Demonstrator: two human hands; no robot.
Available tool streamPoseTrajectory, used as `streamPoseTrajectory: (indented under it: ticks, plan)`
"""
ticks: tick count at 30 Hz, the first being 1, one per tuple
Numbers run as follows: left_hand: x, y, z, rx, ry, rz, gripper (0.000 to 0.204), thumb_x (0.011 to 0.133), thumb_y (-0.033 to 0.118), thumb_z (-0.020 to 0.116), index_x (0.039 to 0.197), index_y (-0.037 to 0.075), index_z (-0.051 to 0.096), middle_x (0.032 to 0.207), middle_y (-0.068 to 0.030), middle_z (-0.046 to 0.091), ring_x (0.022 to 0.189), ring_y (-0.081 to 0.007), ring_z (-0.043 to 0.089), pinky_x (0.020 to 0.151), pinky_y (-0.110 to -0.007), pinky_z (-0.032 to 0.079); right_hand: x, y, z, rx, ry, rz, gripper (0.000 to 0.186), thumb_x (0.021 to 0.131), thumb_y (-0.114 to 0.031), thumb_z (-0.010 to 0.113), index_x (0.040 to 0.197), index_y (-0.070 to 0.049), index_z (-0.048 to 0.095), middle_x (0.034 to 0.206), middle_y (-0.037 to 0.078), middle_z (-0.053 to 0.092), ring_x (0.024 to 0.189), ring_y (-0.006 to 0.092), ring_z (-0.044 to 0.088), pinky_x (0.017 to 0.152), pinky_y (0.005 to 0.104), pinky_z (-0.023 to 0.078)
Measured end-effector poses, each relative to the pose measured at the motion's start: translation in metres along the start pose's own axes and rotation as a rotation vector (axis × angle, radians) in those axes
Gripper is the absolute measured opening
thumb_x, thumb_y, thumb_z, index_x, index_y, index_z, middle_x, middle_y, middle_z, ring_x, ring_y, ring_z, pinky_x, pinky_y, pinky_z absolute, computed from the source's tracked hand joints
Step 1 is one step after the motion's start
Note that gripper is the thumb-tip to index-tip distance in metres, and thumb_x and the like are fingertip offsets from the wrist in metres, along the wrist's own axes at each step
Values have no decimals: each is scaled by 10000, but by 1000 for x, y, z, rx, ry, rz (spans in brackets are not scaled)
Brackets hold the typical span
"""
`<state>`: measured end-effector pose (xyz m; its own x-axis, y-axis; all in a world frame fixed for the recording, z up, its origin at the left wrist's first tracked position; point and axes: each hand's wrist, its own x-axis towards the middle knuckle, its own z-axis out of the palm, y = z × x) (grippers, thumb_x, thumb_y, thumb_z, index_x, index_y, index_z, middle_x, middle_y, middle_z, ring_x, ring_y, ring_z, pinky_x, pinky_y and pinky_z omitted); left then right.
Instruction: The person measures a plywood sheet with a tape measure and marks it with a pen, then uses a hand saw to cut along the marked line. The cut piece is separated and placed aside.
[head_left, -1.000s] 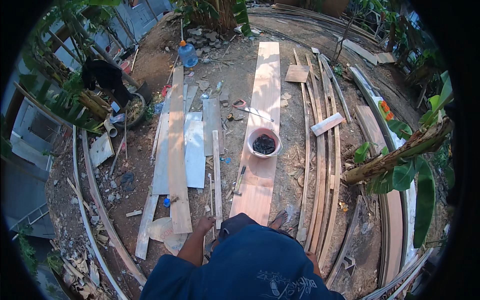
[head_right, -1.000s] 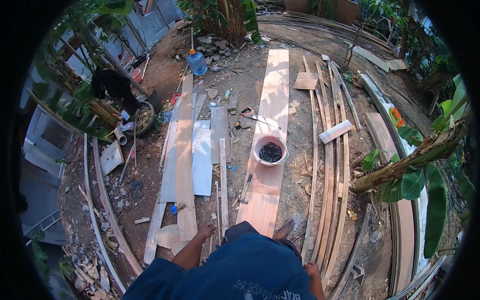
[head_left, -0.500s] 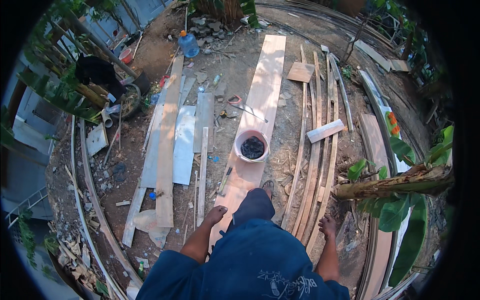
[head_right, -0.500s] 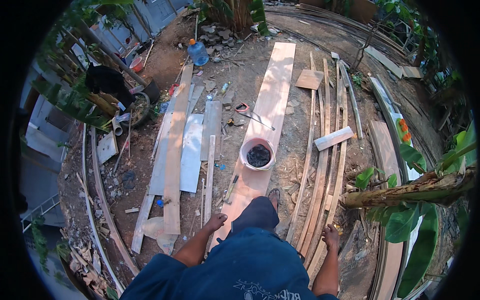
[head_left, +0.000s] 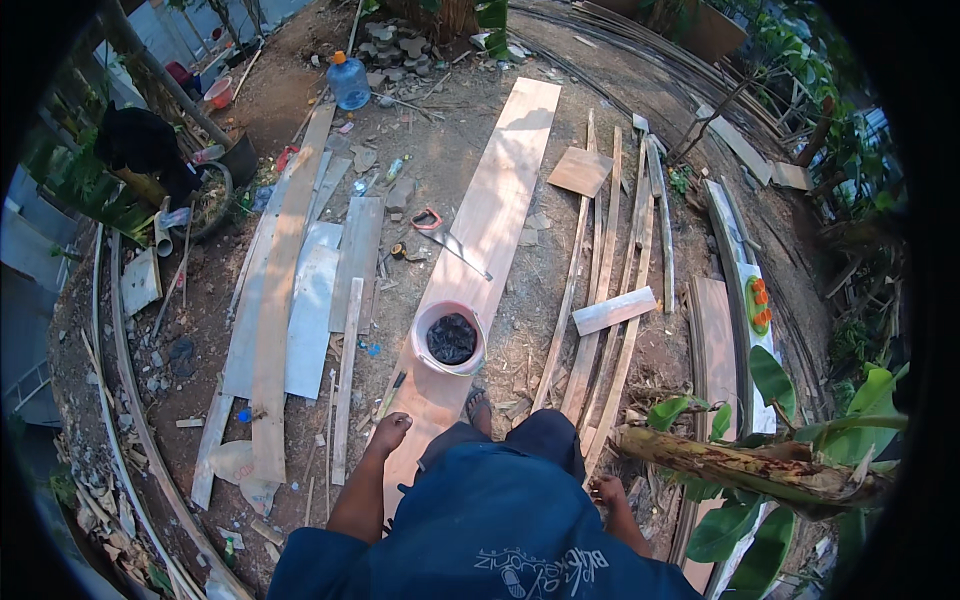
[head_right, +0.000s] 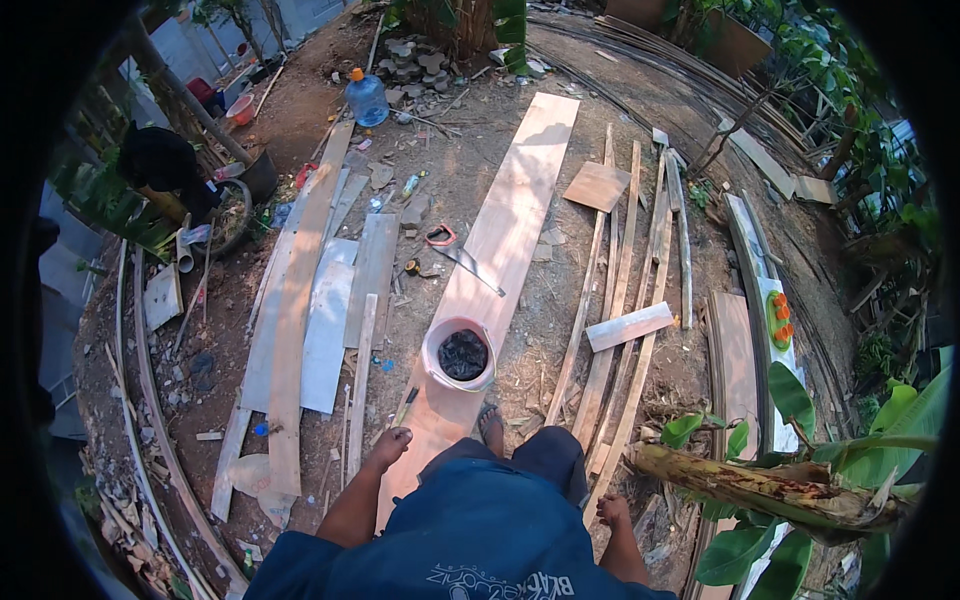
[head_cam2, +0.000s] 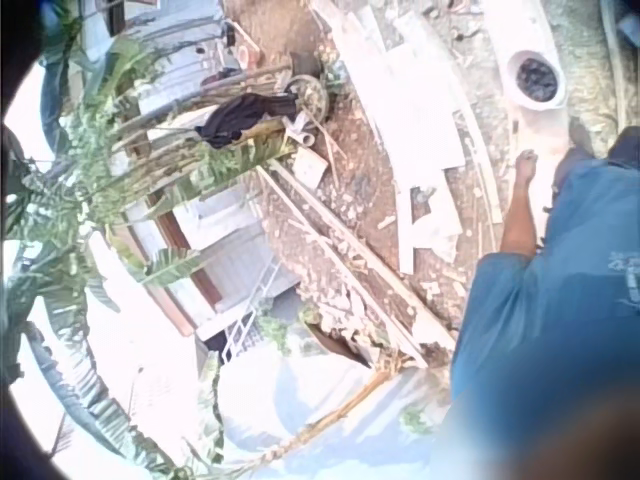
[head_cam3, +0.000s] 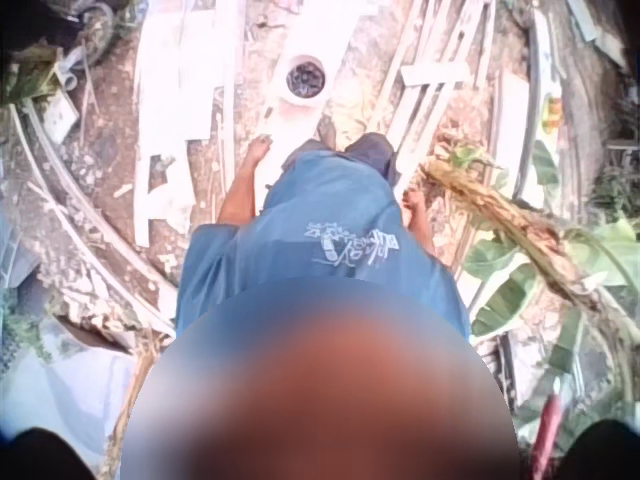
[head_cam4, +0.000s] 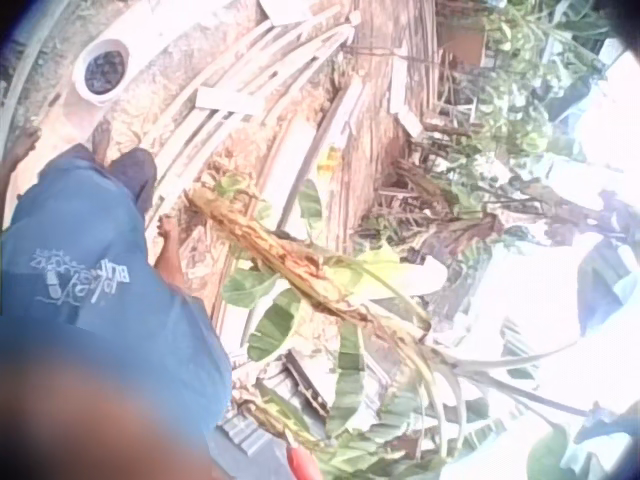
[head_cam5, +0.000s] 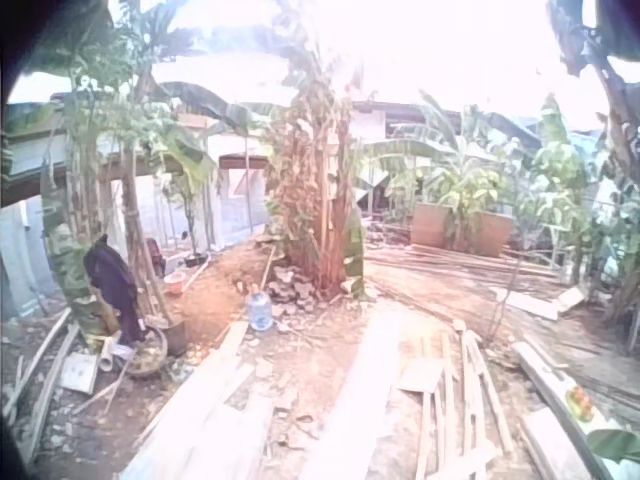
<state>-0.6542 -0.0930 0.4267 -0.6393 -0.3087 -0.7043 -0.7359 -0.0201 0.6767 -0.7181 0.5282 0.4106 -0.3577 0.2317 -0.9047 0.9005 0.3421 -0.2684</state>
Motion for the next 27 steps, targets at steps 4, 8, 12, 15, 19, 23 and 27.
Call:
streamPoseTrajectory:
  ticks: [4,8,12,15,19,23,27]
  plan:
    - [19,84,7,-63,46,112,419,932,255,628,1252,-13,596,886,-70,643,805,-134,607,742,-283,496,7,-187,3,116,5,-284,293,952,-161,557,1229,-69,572,887,97,647,620,175,586,494,305,449]
    - [5,110,8,-261,210,66,438,944,246,605,1292,-17,570,941,-88,652,860,-157,627,797,-291,493,22,-331,36,-283,-124,-509,412,924,-134,586,1314,-31,504,860,99,639,642,172,596,481,309,440]
    - [-27,50,17,-398,386,-122,453,948,268,611,1311,2,552,1049,-119,661,897,-181,639,811,-314,505,38,-435,101,-513,-299,-581,441,898,-167,604,1298,4,532,876,106,657,678,193,629,482,327,486]
    - [-67,-21,45,-613,690,-327,363,949,259,612,1212,9,608,1002,-77,654,828,-160,635,726,-288,513,46,-491,159,-861,-414,-665,452,898,-179,603,1308,4,542,930,135,688,719,221,666,569,347,534]
    - [-141,-84,143,-1062,1008,-326,175,950,224,582,964,60,640,749,2,575,644,-101,561,473,-273,427,53,-544,233,-1308,-574,-763,440,893,-196,605,1279,13,572,947,160,721,774,228,699,697,341,555]
    - [-170,-71,259,-1101,824,-828,209,924,260,591,834,72,608,690,-25,558,549,-150,560,418,-279,384,68,-590,296,-1696,-645,-1014,464,869,-279,632,1231,12,614,933,178,728,802,247,713,790,368,551]
    - [-109,1,326,-1134,765,-907,354,966,430,518,917,91,606,820,-32,536,728,-175,613,571,-353,462,90,-618,347,-1847,-604,-1058,495,845,-303,667,1237,-6,620,976,209,717,881,272,710,845,399,541]
